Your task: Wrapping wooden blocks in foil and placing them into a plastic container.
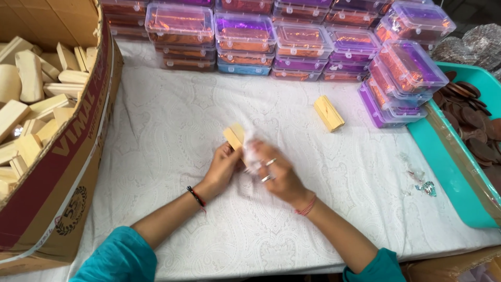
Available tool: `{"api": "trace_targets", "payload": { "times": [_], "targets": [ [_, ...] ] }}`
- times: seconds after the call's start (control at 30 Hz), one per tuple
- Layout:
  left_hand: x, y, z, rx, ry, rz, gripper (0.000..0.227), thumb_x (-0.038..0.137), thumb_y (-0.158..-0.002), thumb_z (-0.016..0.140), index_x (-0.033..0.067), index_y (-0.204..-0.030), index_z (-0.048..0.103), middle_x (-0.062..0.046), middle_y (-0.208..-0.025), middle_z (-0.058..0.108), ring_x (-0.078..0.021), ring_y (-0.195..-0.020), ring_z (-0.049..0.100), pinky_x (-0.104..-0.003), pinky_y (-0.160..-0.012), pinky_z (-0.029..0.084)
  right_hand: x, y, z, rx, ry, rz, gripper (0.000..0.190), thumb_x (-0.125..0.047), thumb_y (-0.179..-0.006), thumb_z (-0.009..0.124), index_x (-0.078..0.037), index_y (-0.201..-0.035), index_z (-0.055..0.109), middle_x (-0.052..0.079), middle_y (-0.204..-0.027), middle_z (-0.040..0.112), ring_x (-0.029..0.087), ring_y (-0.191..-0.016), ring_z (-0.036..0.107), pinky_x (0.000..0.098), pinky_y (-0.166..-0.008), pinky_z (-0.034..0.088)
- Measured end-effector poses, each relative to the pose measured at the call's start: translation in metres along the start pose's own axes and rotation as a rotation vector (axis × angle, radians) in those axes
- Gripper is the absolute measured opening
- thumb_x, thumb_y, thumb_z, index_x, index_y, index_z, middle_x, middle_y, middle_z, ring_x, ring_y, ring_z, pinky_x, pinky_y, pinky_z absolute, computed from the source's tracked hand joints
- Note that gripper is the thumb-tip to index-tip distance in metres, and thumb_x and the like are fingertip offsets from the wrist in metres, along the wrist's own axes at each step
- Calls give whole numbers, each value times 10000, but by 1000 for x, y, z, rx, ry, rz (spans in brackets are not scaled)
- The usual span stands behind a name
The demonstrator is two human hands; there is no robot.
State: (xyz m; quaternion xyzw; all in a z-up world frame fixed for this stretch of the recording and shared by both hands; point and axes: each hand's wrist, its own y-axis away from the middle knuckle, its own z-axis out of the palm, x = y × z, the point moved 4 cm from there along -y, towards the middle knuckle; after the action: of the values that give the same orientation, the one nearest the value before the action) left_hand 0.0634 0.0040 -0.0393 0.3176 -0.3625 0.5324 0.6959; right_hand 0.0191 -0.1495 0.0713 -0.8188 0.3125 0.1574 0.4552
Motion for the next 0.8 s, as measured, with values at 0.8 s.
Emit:
{"api": "trace_targets", "payload": {
  "times": [0.8],
  "targets": [
    [16, 10, 5, -22, -12, -26, 443, 237, -1026, 584, -20, -1387, 565, -108, -1124, 695, -175, -1004, 679, -362, -929, 590, 22, 17, -2, -88, -77, 61, 350, 56, -936, 563, 13, -1263, 678, 181, -1364, 650, 260, -1214, 675, 278, -997, 591]
  ]
}}
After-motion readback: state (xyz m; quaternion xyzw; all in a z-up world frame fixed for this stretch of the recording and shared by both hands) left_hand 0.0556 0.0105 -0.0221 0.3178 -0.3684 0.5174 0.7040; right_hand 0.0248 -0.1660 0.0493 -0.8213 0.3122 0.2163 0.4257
